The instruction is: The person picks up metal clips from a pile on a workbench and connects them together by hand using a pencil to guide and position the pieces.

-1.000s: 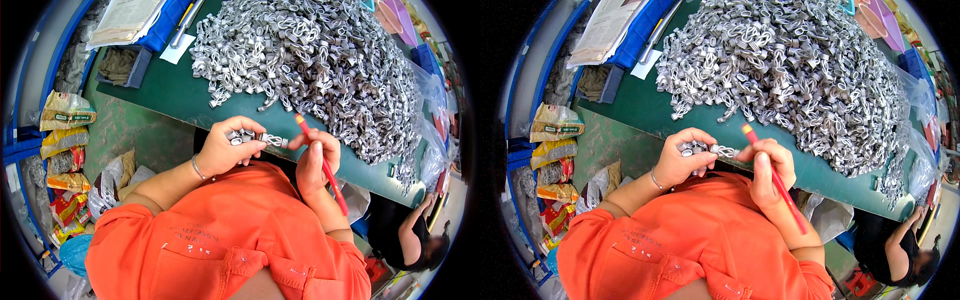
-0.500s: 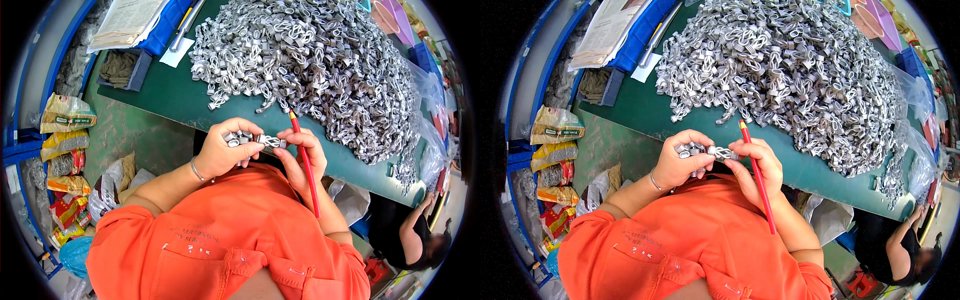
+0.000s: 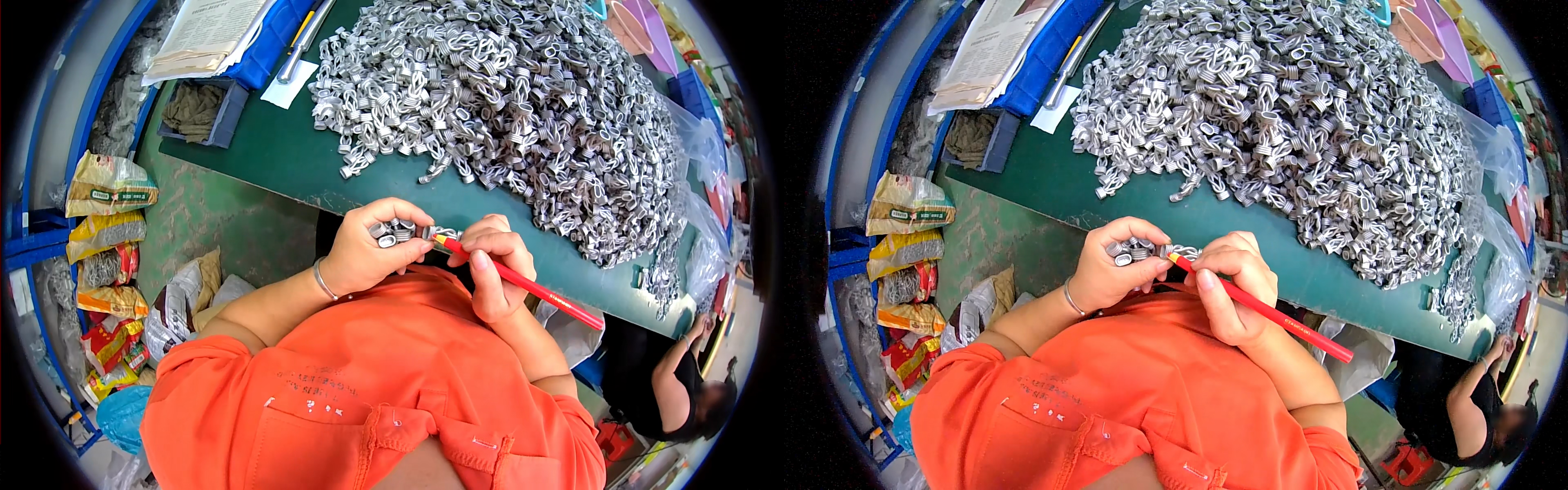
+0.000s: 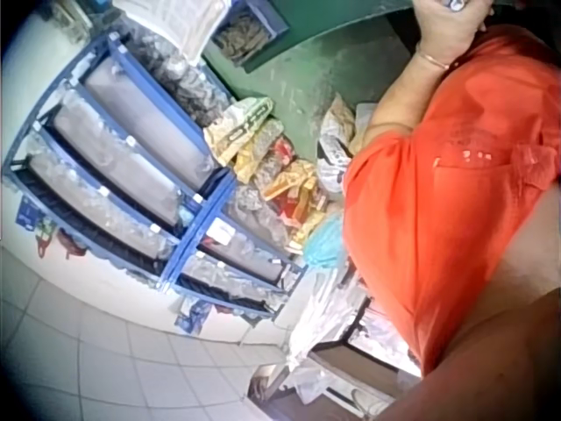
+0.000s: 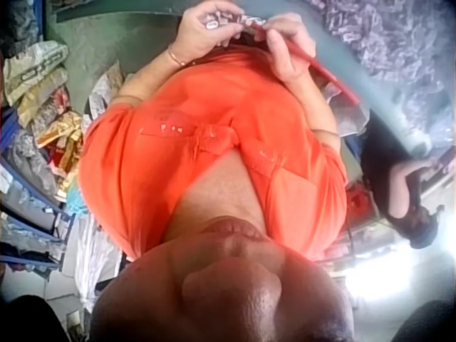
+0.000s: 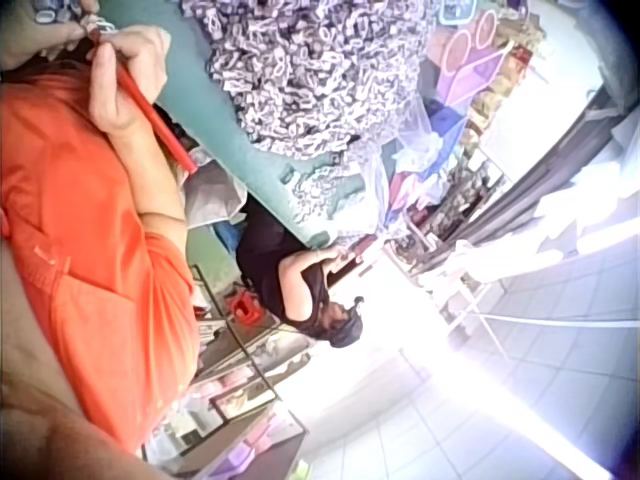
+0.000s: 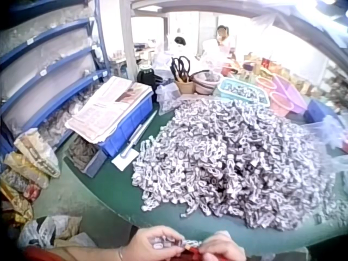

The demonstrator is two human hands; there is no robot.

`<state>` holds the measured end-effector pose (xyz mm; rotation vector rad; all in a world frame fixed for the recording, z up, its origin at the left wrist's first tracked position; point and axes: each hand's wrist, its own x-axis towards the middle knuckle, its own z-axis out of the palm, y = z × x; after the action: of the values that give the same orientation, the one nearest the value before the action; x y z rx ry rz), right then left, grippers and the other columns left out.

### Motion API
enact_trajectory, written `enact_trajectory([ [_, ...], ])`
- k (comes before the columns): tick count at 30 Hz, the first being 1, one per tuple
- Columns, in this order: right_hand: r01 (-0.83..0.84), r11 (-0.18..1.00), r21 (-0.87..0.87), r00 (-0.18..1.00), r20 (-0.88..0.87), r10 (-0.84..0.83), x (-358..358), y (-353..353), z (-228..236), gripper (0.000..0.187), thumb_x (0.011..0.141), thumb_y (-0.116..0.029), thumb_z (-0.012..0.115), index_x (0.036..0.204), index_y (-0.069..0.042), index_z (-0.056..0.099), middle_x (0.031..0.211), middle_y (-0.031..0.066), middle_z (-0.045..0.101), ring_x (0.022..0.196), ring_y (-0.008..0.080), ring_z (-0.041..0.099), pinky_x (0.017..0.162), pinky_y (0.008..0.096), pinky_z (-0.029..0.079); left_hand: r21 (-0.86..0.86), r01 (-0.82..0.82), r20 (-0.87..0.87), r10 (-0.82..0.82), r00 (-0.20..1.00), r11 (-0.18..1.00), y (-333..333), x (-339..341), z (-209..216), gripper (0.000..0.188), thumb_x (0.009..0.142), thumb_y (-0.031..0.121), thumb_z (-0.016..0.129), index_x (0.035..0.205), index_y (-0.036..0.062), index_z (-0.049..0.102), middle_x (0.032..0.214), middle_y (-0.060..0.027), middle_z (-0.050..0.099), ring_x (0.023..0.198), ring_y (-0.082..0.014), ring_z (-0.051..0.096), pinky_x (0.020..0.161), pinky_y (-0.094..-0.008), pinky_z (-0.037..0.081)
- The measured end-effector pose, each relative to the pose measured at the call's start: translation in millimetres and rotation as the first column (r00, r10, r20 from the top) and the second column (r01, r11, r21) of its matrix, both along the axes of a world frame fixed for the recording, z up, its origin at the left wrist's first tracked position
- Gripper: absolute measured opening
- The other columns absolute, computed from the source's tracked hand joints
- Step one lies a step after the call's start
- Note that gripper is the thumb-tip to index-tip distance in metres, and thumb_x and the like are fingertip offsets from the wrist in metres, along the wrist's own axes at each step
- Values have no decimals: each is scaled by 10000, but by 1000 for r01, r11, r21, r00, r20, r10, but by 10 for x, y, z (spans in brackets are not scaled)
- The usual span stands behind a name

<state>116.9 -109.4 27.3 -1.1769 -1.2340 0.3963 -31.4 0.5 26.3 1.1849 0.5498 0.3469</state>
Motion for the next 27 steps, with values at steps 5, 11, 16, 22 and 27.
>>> enact_trajectory([
  [5, 5, 1000, -16, 1000, 23, -5, -15, 19, 3, 28, 768, 9, 537, 771, -18, 531, 646, 58, 588, 595, 183, 540, 657, 301, 383, 10, -2, 6, 2, 1000, 1000, 5, -13, -4, 191, 764, 3, 649, 943, 19, 584, 798, -4, 591, 588, -16, 514, 490, -155, 419],
  [11, -3, 995, -97, 999, -49, -2, -52, 18, 2, 28, 774, 23, 525, 776, -4, 530, 652, 77, 584, 591, 194, 541, 602, 299, 412, 33, 0, 0, 0, 1000, 999, 25, -11, -22, 189, 764, 3, 650, 940, 16, 583, 795, -5, 595, 584, -17, 517, 484, -154, 416],
  [16, -37, 993, -116, 991, -133, 21, 3, 12, 43, 24, 784, 30, 509, 791, 21, 531, 671, 104, 585, 602, 194, 540, 573, 291, 440, -64, 8, -33, -10, 999, 998, 9, 1, -16, 180, 766, 5, 647, 931, 12, 577, 775, -16, 603, 558, -22, 514, 467, -158, 412],
  [22, 65, 990, -129, 996, 75, -55, 230, 0, 120, 200, 712, 36, 646, 898, -16, 592, 917, 151, 601, 836, 256, 585, 723, 327, 473, -138, -30, -17, 28, 999, 990, 20, 81, 14, 164, 765, -26, 615, 909, 7, 543, 681, -85, 597, 486, -92, 530, 409, -200, 406],
  [27, 68, 994, -89, 979, 200, -49, 234, -141, 94, 240, 657, 82, 673, 835, -43, 573, 846, 129, 612, 752, 229, 596, 656, 295, 475, -316, 36, -42, -52, 998, 948, 19, 219, 82, 176, 771, 30, 631, 933, 16, 563, 641, -70, 594, 460, -91, 518, 401, -195, 386],
])
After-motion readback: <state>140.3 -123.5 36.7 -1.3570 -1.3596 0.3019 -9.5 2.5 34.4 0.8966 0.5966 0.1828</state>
